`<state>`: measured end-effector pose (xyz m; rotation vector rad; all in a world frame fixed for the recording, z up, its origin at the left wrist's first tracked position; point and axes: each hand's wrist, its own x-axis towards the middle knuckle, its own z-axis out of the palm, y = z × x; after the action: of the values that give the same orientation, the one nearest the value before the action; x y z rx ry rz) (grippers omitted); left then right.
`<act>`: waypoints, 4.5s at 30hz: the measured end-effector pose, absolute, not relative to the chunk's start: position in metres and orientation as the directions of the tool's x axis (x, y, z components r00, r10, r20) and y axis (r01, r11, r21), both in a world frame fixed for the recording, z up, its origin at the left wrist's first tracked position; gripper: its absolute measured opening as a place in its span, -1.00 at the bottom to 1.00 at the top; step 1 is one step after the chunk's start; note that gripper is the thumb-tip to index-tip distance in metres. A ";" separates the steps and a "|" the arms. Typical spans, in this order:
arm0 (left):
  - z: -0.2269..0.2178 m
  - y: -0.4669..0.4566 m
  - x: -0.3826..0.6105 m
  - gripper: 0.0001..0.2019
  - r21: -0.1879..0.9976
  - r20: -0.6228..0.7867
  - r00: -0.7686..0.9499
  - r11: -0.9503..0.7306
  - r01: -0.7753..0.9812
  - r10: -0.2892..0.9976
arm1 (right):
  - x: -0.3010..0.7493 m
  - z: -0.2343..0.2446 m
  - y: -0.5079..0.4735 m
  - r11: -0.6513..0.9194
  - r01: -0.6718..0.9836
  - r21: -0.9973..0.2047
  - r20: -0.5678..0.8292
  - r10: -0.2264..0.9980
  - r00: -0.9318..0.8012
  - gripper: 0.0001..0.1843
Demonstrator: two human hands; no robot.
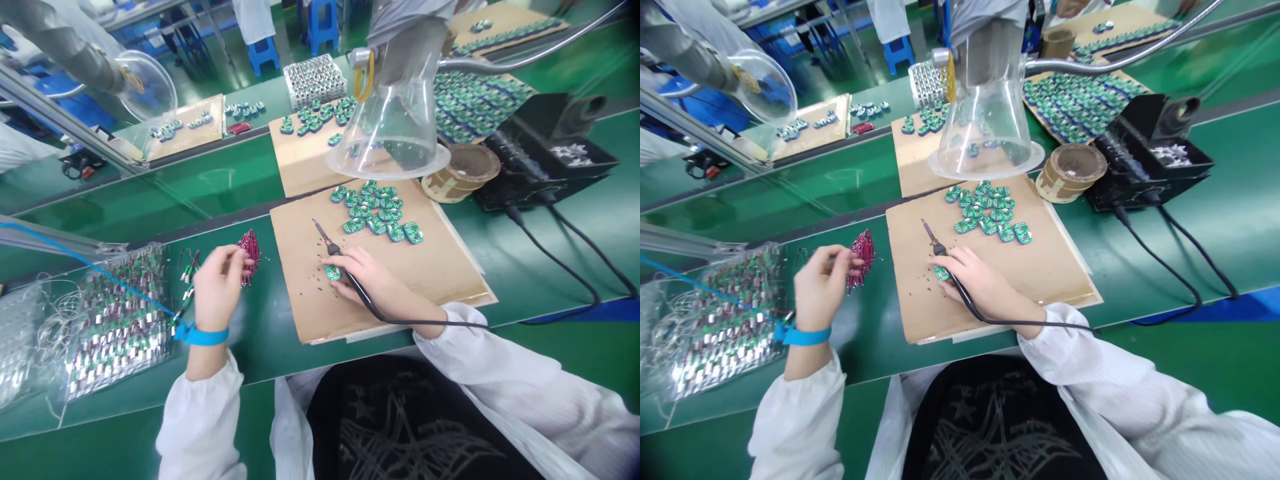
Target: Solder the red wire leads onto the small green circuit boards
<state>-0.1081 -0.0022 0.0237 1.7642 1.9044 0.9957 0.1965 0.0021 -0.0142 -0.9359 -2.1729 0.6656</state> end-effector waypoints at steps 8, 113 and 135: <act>-0.003 -0.010 -0.028 -0.80 0.822 -0.079 0.294 -0.105 0.560 0.953 | 0.223 -0.017 0.001 0.502 0.385 -0.775 0.434 0.865 -0.253 -0.70; -0.013 -0.002 -0.028 -0.82 0.796 0.060 0.378 -0.273 0.541 0.924 | 0.241 -0.027 -0.008 0.325 0.123 -0.937 0.329 0.944 0.005 -0.87; -0.008 -0.045 -0.188 -0.89 0.357 0.130 -0.541 0.470 0.807 0.831 | 0.197 -0.023 0.023 0.652 0.364 -0.665 0.315 0.687 -0.655 -0.61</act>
<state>-0.1881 -0.0452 -0.0080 1.4725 2.6400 0.5894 0.1973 0.0228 -0.0234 -0.8140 -2.3123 0.7644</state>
